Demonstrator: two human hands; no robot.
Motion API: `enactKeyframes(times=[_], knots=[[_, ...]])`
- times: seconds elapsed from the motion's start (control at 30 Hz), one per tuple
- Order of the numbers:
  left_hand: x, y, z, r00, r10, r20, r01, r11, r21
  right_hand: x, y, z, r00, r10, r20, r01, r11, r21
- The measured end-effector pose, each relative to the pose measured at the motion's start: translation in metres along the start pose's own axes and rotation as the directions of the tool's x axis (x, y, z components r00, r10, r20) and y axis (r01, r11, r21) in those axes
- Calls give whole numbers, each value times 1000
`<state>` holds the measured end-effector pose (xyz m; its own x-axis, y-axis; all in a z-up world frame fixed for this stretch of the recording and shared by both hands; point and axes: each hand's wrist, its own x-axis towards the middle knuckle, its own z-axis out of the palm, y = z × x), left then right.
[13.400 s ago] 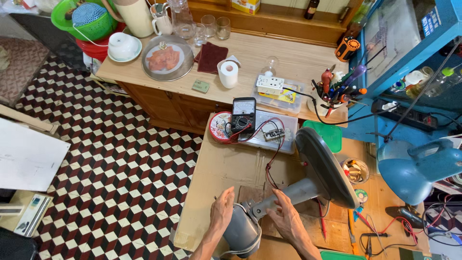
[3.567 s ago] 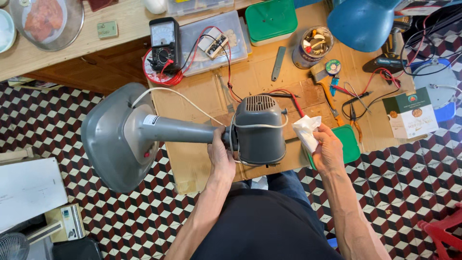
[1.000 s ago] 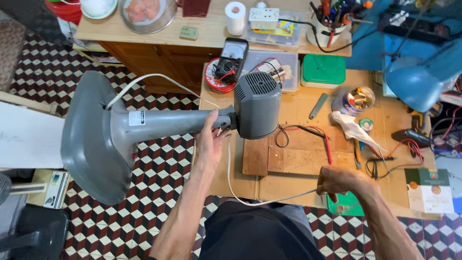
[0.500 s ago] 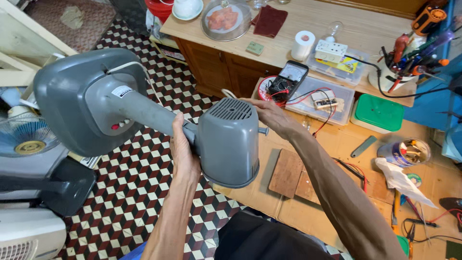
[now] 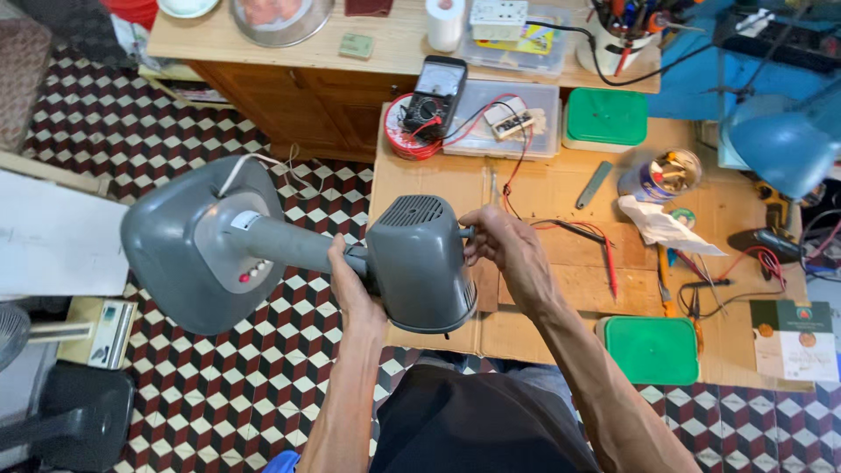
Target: The person wipes a fan with a tissue, then uses a power drill to remove the motor housing. They plug in the fan and test the motor by pressing buttons on the base. The person uses pliers to adjust internal components and continues testing the fan's operation.
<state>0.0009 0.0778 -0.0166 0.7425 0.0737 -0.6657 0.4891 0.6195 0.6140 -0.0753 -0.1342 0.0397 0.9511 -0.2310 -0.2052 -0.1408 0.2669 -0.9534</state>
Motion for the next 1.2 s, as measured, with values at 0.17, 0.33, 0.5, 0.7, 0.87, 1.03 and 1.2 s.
enactKeyframes(times=[0.17,0.33,0.5,0.7,0.87,1.03,1.2], knots=[[21,-68,7,984,-171,-48,171,985,10,-16,19,-34,977,20,-211,-58,983,-177],[14,-110,23,981,-192,-14,192,981,21,-35,16,-73,958,11,-287,-80,970,-230],[-19,-89,63,976,-174,131,179,983,-29,-27,-16,-89,947,-146,-285,103,982,-159],[-30,-40,100,910,-282,304,285,958,36,3,-102,-63,906,-353,-233,271,907,-322],[-7,-9,86,856,-306,416,377,921,-98,50,-149,-9,912,-408,-39,359,842,-402],[45,-14,62,804,-368,467,527,805,-272,88,-145,40,860,-462,216,506,718,-478],[53,-17,44,811,-376,449,500,843,-197,94,-137,49,892,-367,263,450,667,-594]])
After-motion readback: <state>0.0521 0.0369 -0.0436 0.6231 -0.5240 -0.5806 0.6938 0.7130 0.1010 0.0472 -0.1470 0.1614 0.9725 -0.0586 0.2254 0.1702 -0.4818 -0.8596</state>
